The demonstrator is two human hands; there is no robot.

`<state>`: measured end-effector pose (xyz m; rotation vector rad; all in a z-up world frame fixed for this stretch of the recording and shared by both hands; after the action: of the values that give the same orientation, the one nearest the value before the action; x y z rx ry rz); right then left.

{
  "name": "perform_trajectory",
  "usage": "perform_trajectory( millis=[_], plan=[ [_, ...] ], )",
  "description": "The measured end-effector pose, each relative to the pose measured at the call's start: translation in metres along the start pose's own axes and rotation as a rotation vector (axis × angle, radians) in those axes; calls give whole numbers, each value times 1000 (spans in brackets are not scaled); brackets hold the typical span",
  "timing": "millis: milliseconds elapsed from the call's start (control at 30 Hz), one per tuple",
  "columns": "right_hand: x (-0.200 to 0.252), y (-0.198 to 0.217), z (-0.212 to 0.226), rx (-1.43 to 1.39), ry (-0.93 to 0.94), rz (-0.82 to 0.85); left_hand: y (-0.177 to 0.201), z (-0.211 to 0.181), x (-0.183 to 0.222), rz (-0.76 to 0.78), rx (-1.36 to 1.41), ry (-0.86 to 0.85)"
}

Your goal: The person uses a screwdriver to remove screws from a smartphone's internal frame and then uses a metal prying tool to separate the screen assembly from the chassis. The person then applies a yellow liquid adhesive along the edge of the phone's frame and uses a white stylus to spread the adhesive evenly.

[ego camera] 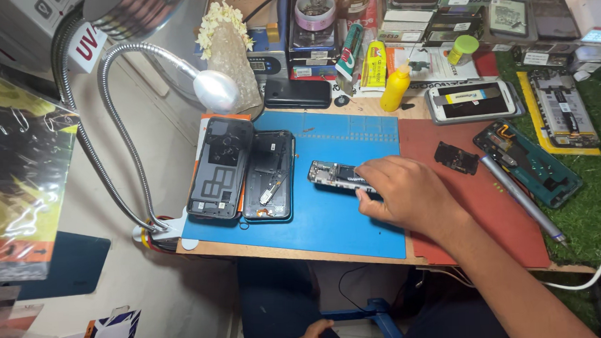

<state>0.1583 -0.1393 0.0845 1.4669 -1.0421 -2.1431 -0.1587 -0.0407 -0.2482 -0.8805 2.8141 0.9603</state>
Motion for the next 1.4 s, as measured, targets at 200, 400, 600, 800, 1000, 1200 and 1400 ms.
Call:
perform_trajectory(
  millis=[200,400,600,800,1000,1200,1400],
  plan=[
    [0,-1,-3,34,30,32,6,-4,-10,-9,103,18],
    [0,-3,-12,8,-21,60,6,-11,-12,-9,155,82],
    [2,10,-10,-131,-646,78,40,-93,-61,-71,217,-208],
    [35,9,25,-1175,-1191,-235,98,-220,-161,-190,588,21],
    [69,13,67,-1281,-1281,-284,73,-257,-226,111,1185,471],
    [115,10,78,-1285,-1410,-314,58,-255,-197,270,1273,551],
    [141,4,80,-1249,-1467,-342,55,-255,-179,176,1222,520]
  ],
)
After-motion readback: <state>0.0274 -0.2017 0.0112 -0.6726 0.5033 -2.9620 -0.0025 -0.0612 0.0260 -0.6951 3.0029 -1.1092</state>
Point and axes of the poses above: each hand's wrist, its own x-axis away from the middle knuckle, its own y-axis out of the back of the hand, z = x × y, the point moved 2 cm from there along -x, towards the middle knuckle, and after that the axes turned 15 degrees about -z, right-handed, at the moved point
